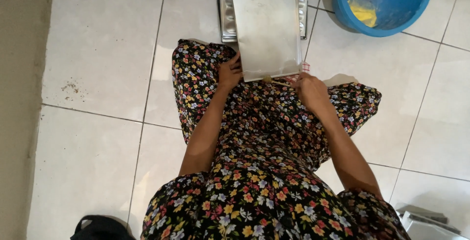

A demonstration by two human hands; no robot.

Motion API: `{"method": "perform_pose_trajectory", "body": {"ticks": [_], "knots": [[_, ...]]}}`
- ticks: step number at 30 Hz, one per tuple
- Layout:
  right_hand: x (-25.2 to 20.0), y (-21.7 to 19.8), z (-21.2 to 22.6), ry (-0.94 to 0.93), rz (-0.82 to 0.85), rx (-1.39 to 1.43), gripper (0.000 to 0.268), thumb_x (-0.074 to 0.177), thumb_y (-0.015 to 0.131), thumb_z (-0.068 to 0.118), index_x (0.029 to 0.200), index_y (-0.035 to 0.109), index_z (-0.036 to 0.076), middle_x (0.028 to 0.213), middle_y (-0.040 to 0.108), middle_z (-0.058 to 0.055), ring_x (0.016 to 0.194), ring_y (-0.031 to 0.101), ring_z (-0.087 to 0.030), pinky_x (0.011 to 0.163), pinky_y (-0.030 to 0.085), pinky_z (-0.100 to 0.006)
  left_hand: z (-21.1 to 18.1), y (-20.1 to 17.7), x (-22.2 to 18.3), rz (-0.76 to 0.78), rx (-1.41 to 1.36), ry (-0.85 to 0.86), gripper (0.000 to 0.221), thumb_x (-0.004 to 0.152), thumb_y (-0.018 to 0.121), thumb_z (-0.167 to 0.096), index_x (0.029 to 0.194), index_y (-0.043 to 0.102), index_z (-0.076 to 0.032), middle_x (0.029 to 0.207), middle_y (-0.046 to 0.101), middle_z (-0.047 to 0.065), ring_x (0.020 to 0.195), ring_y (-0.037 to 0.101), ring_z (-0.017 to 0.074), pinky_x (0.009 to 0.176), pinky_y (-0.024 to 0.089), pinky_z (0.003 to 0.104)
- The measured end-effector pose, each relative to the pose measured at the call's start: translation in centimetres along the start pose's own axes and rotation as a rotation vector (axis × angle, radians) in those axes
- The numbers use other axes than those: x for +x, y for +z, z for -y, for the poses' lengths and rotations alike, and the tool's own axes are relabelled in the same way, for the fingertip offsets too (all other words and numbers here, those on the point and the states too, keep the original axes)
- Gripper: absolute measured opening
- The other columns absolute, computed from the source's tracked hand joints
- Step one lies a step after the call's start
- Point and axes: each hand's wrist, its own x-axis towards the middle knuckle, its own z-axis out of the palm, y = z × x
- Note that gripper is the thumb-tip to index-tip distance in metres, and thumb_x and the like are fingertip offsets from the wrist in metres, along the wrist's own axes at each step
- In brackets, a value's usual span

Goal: Wiping a metal baking tray with a cloth and then applying a layer of oil or butter using a brush.

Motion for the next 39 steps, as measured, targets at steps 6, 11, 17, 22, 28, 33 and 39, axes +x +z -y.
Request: {"method": "perform_pose_trajectory", "body": {"ticks": [6, 11, 17, 22, 28, 33, 39], "knots": [[-1.7, 0.8, 8.8, -0.030, 0.043, 0.112, 0.026, 0.087, 0.064, -0.002, 0.102, 0.082, 0.009, 0.100, 0.068, -0.015, 0.080, 0.071, -0.041, 0.070, 0.061, -0.049, -1.1, 0.1, -0.4, 0.040, 0.007, -0.028, 0.086, 0.085, 0.079, 0.014, 0.154, 0.050, -0.028, 0.137, 0.063, 0.028, 0.119, 0.068, 0.0373, 0.088, 0.068, 0.043], [-4.0, -2.4, 9.1, 0.097, 0.023, 0.003, 0.033, 0.094, 0.065, -0.003, 0.122, 0.076, 0.009, 0.108, 0.058, -0.013, 0.075, 0.071, -0.036, 0.063, 0.064, -0.049, -2.3, 0.3, -1.4, 0.026, -0.025, -0.047, 0.086, 0.085, 0.079, 0.014, 0.155, 0.049, -0.027, 0.139, 0.060, 0.031, 0.121, 0.066, 0.0395, 0.093, 0.066, 0.045], [-1.4, -2.0, 8.2, 0.051, -0.191, 0.127, 0.031, 0.097, 0.060, -0.002, 0.121, 0.077, 0.008, 0.109, 0.059, -0.018, 0.077, 0.070, -0.047, 0.057, 0.060, -0.055, -2.0, 0.5, -0.8, 0.053, 0.003, -0.029, 0.083, 0.087, 0.076, 0.014, 0.155, 0.048, -0.025, 0.140, 0.058, 0.032, 0.123, 0.065, 0.0416, 0.091, 0.067, 0.044], [-2.4, -0.4, 9.6, 0.004, -0.141, 0.017, 0.032, 0.095, 0.063, -0.006, 0.122, 0.076, 0.005, 0.099, 0.059, -0.012, 0.079, 0.070, -0.032, 0.053, 0.063, -0.038, -2.1, 0.3, -1.2, 0.050, -0.031, -0.048, 0.082, 0.088, 0.072, 0.017, 0.154, 0.050, -0.026, 0.138, 0.060, 0.029, 0.121, 0.067, 0.0393, 0.090, 0.068, 0.043], [-3.3, 2.0, 8.9, 0.091, -0.108, 0.176, 0.033, 0.102, 0.054, 0.002, 0.124, 0.076, 0.011, 0.106, 0.056, -0.017, 0.064, 0.066, -0.041, 0.050, 0.059, -0.052, -1.4, 0.4, -0.7, 0.054, -0.039, -0.028, 0.083, 0.086, 0.079, 0.013, 0.153, 0.050, -0.026, 0.136, 0.063, 0.026, 0.119, 0.069, 0.0365, 0.093, 0.068, 0.042], [-3.6, 0.8, 9.3, 0.087, -0.095, 0.175, 0.031, 0.102, 0.055, 0.005, 0.122, 0.077, 0.013, 0.103, 0.060, -0.015, 0.062, 0.067, -0.040, 0.049, 0.058, -0.051, -1.4, 0.2, -0.7, 0.067, -0.034, -0.021, 0.081, 0.089, 0.078, 0.012, 0.155, 0.049, -0.025, 0.137, 0.063, 0.027, 0.118, 0.069, 0.0359, 0.093, 0.068, 0.042], [-4.1, 0.9, 10.4, 0.067, -0.075, 0.261, 0.033, 0.103, 0.053, 0.001, 0.128, 0.073, 0.007, 0.105, 0.063, -0.018, 0.064, 0.068, -0.038, 0.050, 0.058, -0.047, -2.7, 0.4, -1.5, 0.105, -0.032, -0.017, 0.084, 0.088, 0.077, 0.013, 0.157, 0.047, -0.024, 0.140, 0.060, 0.029, 0.121, 0.067, 0.0375, 0.094, 0.066, 0.044]]}}
